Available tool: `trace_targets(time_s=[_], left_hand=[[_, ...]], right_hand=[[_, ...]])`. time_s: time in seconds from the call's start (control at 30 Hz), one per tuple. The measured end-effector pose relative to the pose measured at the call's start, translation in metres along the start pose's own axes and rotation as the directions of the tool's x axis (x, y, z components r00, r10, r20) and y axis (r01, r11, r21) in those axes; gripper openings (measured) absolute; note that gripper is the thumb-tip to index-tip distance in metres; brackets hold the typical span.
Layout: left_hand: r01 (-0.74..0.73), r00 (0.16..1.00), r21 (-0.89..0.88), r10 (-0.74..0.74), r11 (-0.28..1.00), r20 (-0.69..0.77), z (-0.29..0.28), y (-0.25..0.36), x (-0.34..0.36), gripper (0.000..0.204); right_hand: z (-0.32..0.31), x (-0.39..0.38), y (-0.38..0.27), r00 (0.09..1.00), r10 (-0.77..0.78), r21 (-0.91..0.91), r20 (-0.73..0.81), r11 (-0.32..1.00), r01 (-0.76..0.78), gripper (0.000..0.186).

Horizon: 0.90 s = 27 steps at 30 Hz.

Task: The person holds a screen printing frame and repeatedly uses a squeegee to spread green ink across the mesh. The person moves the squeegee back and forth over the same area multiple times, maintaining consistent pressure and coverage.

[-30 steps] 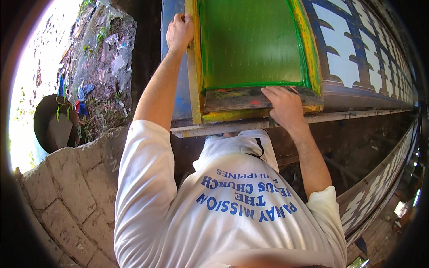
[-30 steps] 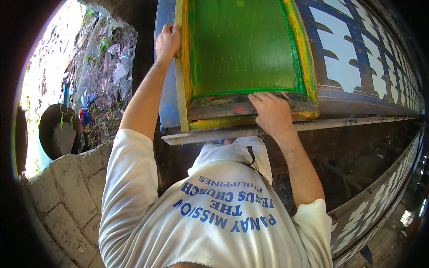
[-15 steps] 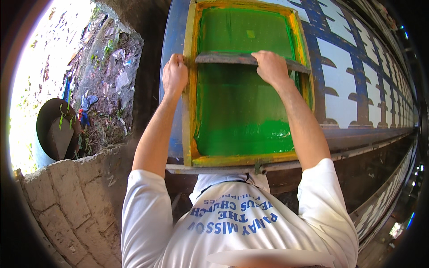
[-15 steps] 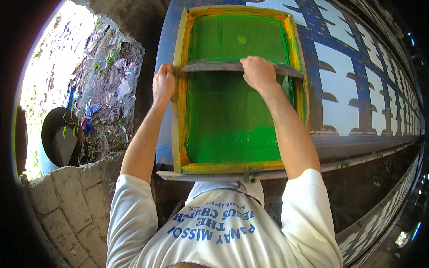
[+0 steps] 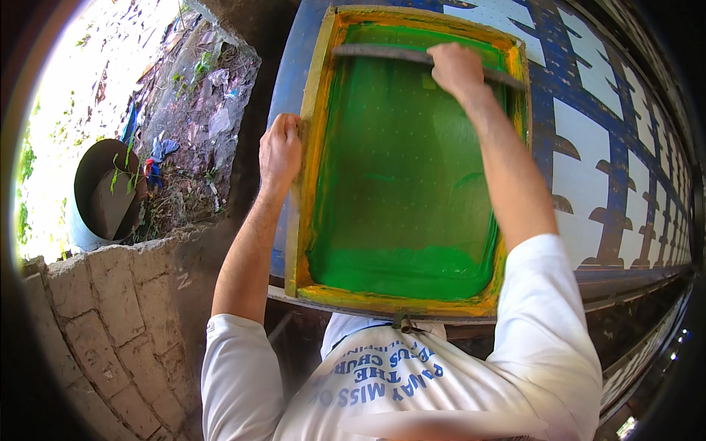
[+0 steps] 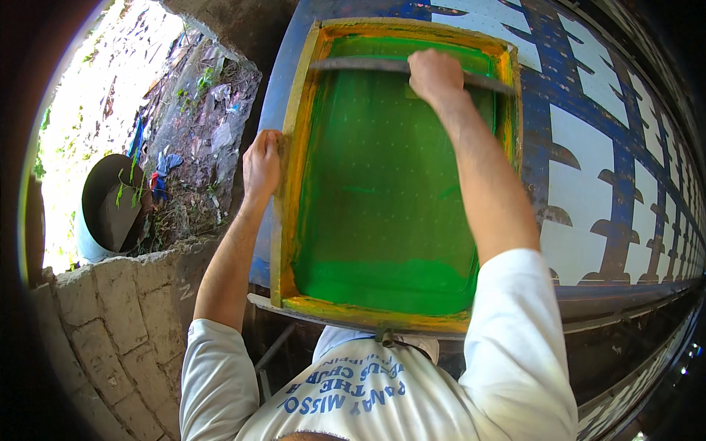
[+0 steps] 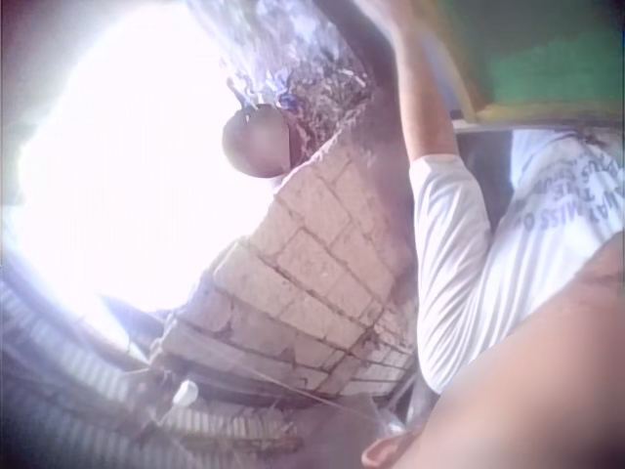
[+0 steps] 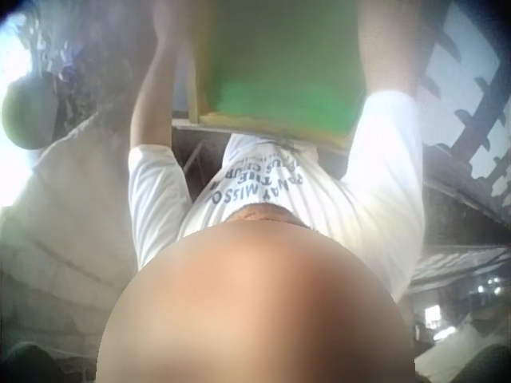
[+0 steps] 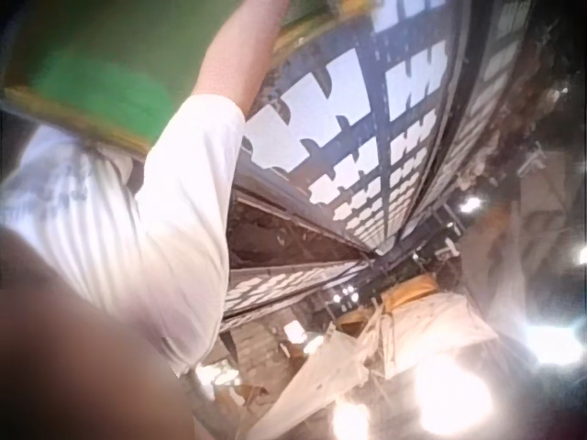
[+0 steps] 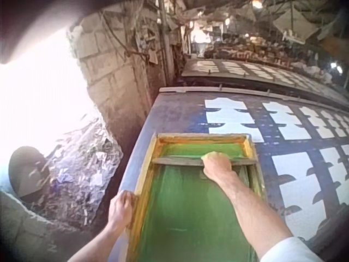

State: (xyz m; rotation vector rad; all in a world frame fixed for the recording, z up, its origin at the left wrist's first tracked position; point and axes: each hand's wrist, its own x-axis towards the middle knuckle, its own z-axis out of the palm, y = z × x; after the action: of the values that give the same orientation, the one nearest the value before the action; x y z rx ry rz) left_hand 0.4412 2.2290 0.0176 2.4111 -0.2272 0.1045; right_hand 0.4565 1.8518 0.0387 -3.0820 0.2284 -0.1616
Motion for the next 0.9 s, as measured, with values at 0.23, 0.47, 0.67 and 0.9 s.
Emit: trace_targets(time_s=[0.23,0.47,0.67,0.9], left_hand=[[-0.004,1.000,0.053,0.006,0.999,-0.021,0.000,0.006,-0.001,0.034],[0.028,0.998,0.069,-0.024,0.997,-0.052,0.003,0.008,-0.002,0.034],[0.000,0.999,0.043,0.002,0.999,-0.040,0.002,0.006,0.000,0.034],[-0.056,0.998,0.019,0.057,0.998,-0.029,0.004,-0.003,0.004,0.037]], right_hand=[[-0.019,0.004,0.007,0.996,0.024,0.045,0.089,0.999,-0.028,0.031],[-0.029,0.073,0.039,0.998,0.032,-0.018,0.052,0.999,-0.031,0.028],[-0.032,0.051,0.031,0.975,0.015,0.014,0.224,1.000,-0.018,0.034],[-0.051,-0.094,-0.035,0.935,-0.017,0.104,0.353,0.994,-0.022,0.025]])
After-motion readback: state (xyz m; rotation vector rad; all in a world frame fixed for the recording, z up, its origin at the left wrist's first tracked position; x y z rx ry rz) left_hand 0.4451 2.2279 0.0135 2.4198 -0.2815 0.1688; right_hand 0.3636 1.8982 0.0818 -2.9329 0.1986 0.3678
